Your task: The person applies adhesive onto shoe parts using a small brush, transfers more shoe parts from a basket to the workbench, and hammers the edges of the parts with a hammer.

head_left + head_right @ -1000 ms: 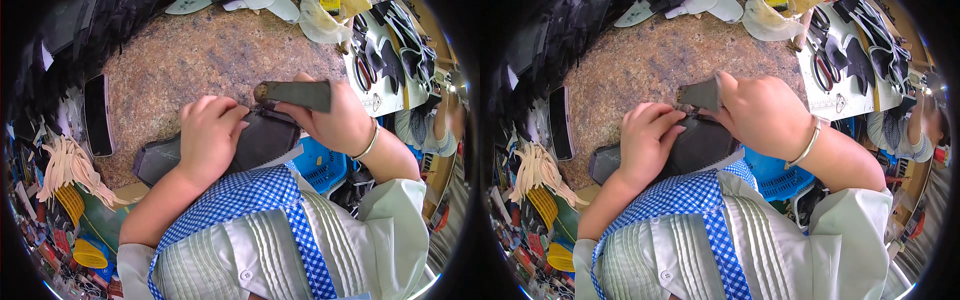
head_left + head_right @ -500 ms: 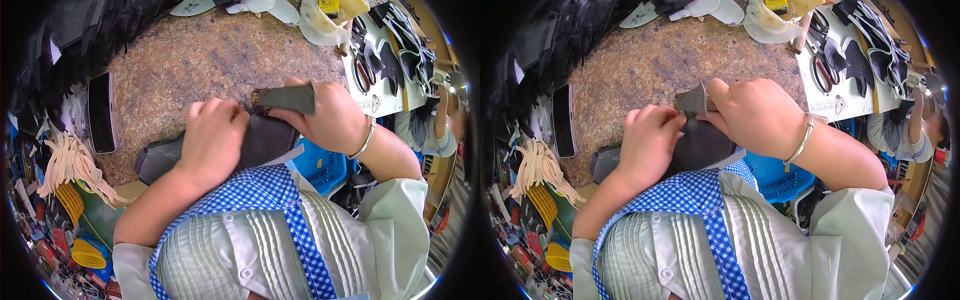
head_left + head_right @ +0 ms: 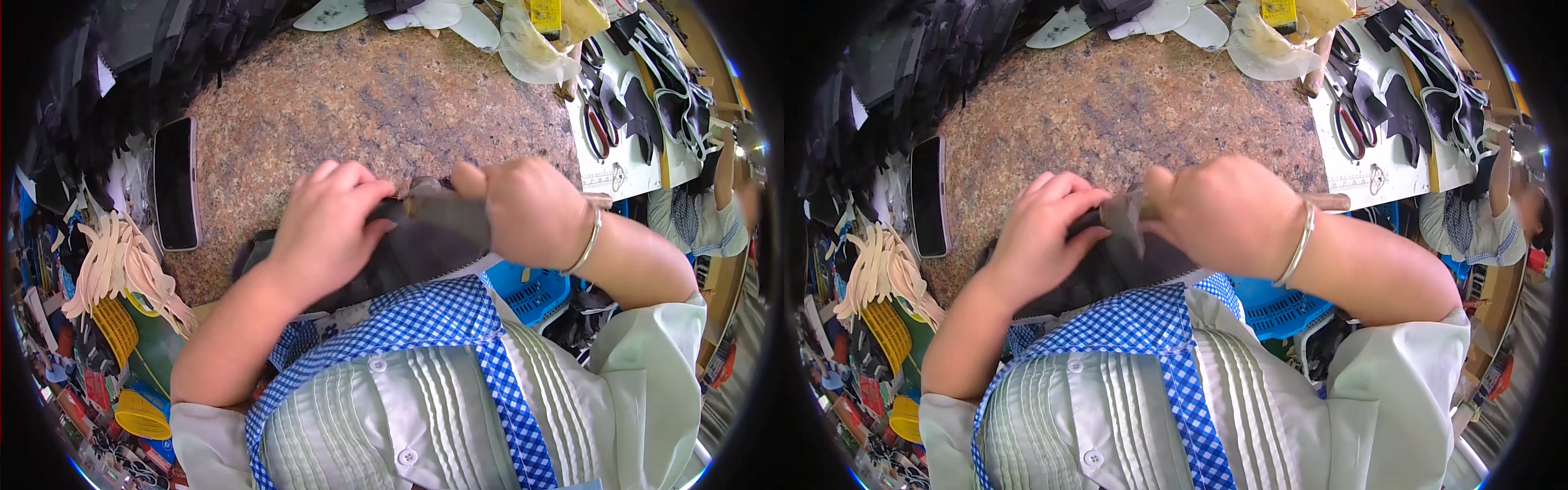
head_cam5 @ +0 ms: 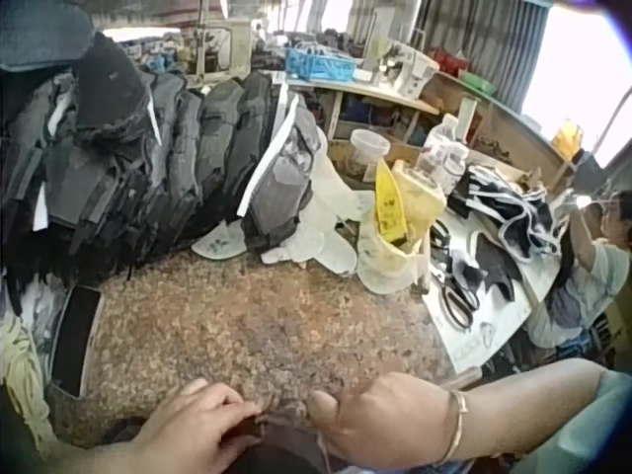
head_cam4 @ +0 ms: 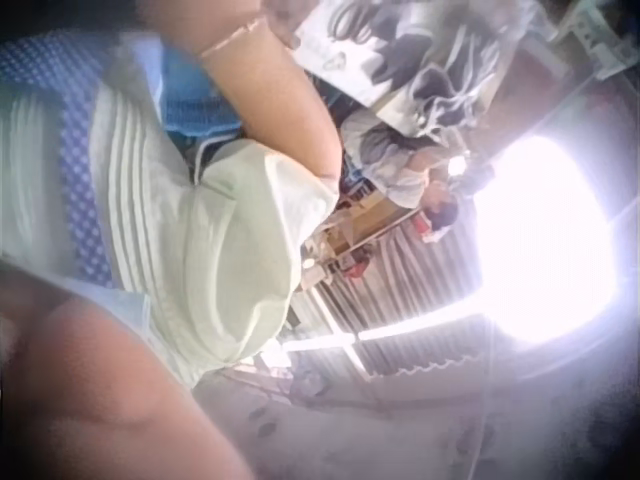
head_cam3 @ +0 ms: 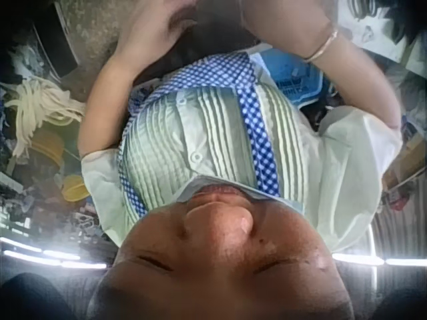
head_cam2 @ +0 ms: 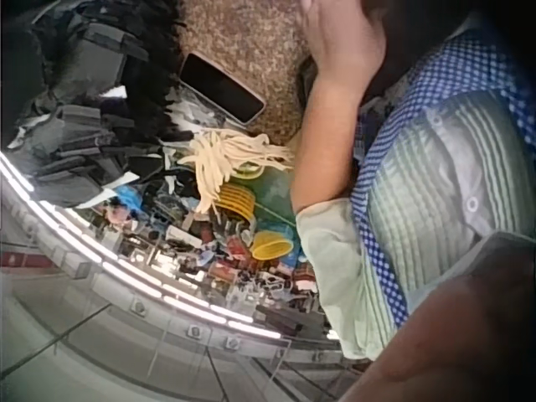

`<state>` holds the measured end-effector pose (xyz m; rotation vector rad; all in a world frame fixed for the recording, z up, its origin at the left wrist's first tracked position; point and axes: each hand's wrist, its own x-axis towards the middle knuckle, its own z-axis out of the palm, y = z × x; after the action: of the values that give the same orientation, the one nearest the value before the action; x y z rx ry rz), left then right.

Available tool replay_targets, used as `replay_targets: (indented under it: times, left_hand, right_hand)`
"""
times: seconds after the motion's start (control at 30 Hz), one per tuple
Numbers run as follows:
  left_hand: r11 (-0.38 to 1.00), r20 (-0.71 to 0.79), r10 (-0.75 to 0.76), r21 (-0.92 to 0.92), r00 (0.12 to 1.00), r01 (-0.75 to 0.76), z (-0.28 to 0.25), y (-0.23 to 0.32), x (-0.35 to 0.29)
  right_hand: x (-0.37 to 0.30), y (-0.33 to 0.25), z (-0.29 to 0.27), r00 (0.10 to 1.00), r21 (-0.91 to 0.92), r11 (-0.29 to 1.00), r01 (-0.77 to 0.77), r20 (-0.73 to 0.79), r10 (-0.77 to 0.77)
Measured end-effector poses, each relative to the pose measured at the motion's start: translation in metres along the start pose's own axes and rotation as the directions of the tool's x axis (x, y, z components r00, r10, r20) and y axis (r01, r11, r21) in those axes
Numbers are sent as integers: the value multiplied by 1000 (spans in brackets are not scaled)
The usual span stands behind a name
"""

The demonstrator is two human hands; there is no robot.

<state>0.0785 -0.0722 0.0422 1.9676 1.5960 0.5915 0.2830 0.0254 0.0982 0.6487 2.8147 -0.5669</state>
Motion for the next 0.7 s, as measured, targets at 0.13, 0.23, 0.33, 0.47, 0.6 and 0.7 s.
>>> replay_targets:
  times: [0.13, 0.23, 0.33, 0.47, 0.6, 0.7]
  left_hand:
    - [996, 16, 55, 72, 998, -56, 3, 4, -5]
    - [956, 38, 211, 203, 977, -214, 3, 7, -10]
    - [935, 109, 251, 229, 962, -270, 2, 1, -12]
    - [960, 83, 241, 123, 967, -250, 1, -4, -12]
    - [958, -21, 272, 103, 962, -269, 5, -13, -17]
    - [965, -47, 260, 57, 964, -258, 6, -14, -16]
  right_hand:
    - [10, 8, -2, 972, 18, 994, -103, -209, 105]
    - [7, 2, -4, 998, 56, 998, 35, 44, -38]
    - [19, 3, -13, 998, 47, 997, -65, 17, 65]
    - [20, 0, -13, 989, 123, 991, -47, 142, 29]
    - [24, 10, -9, 994, 77, 992, -99, -40, 102]
    - [16, -2, -9, 989, 200, 978, -54, 143, 25]
